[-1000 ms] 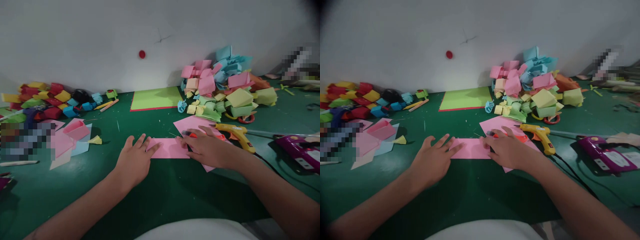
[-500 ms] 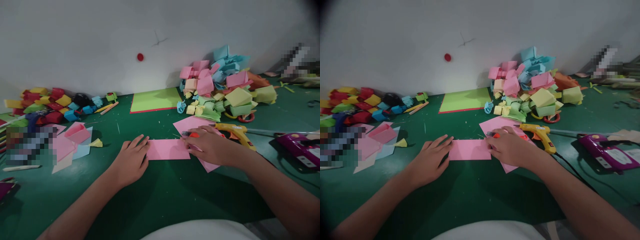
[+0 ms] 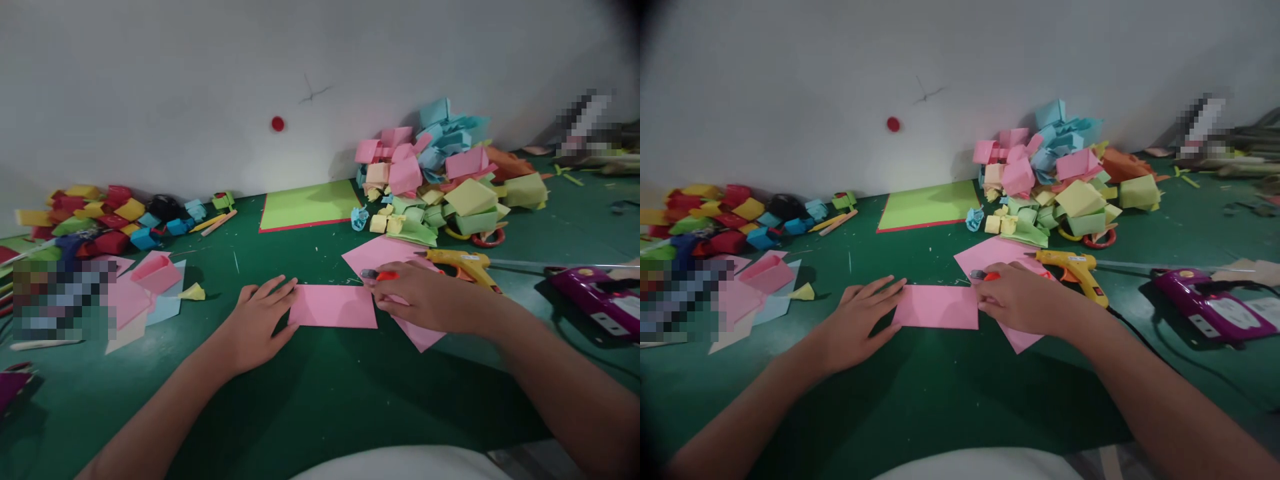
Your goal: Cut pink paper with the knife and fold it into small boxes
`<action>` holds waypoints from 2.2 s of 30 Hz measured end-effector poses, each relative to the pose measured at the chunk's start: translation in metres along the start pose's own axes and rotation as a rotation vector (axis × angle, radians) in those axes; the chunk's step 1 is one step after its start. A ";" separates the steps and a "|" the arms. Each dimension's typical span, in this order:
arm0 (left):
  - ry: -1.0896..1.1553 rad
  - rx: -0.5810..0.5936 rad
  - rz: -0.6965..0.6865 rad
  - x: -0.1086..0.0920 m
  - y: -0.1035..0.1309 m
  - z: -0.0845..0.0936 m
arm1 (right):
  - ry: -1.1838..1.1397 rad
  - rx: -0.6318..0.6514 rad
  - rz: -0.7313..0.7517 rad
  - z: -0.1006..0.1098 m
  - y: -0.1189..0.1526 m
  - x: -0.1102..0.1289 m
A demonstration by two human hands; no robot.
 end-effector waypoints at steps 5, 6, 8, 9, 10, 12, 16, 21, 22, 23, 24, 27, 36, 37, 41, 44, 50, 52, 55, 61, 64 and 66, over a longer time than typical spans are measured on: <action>0.006 -0.036 -0.045 0.001 0.001 0.002 | 0.003 -0.005 0.061 0.003 0.000 0.007; 0.009 -0.048 -0.053 0.001 0.002 0.003 | 0.003 -0.010 0.065 0.004 -0.001 0.009; 0.027 -0.077 -0.066 -0.001 0.002 0.007 | -0.003 -0.017 0.071 0.005 -0.002 0.011; 0.042 -0.088 -0.072 -0.002 0.001 0.009 | -0.009 -0.024 0.072 0.006 -0.003 0.012; 0.059 -0.097 -0.078 -0.003 0.001 0.010 | -0.014 -0.034 0.075 0.007 -0.004 0.012; 0.092 -0.107 -0.084 -0.005 0.000 0.012 | -0.023 -0.059 0.082 0.007 -0.005 0.012; 0.124 -0.127 -0.090 -0.004 -0.001 0.013 | -0.030 -0.095 0.104 0.004 -0.007 0.010; 0.109 -0.172 -0.100 -0.003 0.000 0.013 | -0.057 -0.112 0.167 0.001 -0.006 0.012; 0.102 -0.181 -0.100 -0.003 0.000 0.013 | -0.061 -0.109 0.174 0.000 -0.006 0.013; 0.096 -0.190 -0.100 -0.002 0.000 0.013 | -0.065 -0.102 0.177 0.000 -0.006 0.014; 0.092 -0.199 -0.100 -0.002 0.000 0.014 | -0.071 -0.091 0.176 0.000 -0.006 0.014; 0.085 -0.222 -0.100 -0.001 0.002 0.017 | -0.100 -0.060 0.162 0.001 -0.004 0.017; 0.098 -0.248 -0.110 -0.002 0.000 0.022 | -0.087 -0.034 0.256 0.000 -0.001 0.029; 0.101 -0.247 -0.100 -0.001 0.000 0.021 | -0.087 -0.048 0.277 0.001 -0.001 0.031; 0.131 -0.255 -0.058 0.004 0.000 0.019 | -0.090 -0.156 0.294 0.013 0.000 0.033; 0.177 -0.294 -0.006 0.011 0.003 0.020 | -0.106 -0.261 0.151 0.025 0.000 0.024; 0.270 -0.323 0.104 0.025 0.007 0.013 | -0.386 -0.484 -0.166 0.055 0.013 -0.004; 0.365 -0.328 0.122 0.027 0.007 0.009 | -0.494 -0.523 -0.244 0.057 0.016 -0.013; 0.524 -0.351 0.141 0.027 0.009 0.007 | -0.695 -0.510 -0.295 0.050 0.014 -0.019; 0.779 -0.283 0.136 0.008 0.014 0.000 | -0.843 -0.366 -0.276 0.028 0.004 -0.004; 0.919 -0.251 0.146 -0.004 0.014 -0.002 | -0.840 -0.279 -0.223 0.017 0.000 0.011; 1.017 -0.277 0.132 -0.009 0.011 0.000 | -0.819 -0.264 -0.196 0.013 -0.001 0.018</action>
Point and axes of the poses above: each hand's wrist, its own y-axis away from the middle knuckle, its own z-axis out of the back of the hand, x = y × z, the point moved 9 cm from there along -y, towards the middle knuckle, and after that the axes turned 10 degrees about -z, right-handed, at the moved point
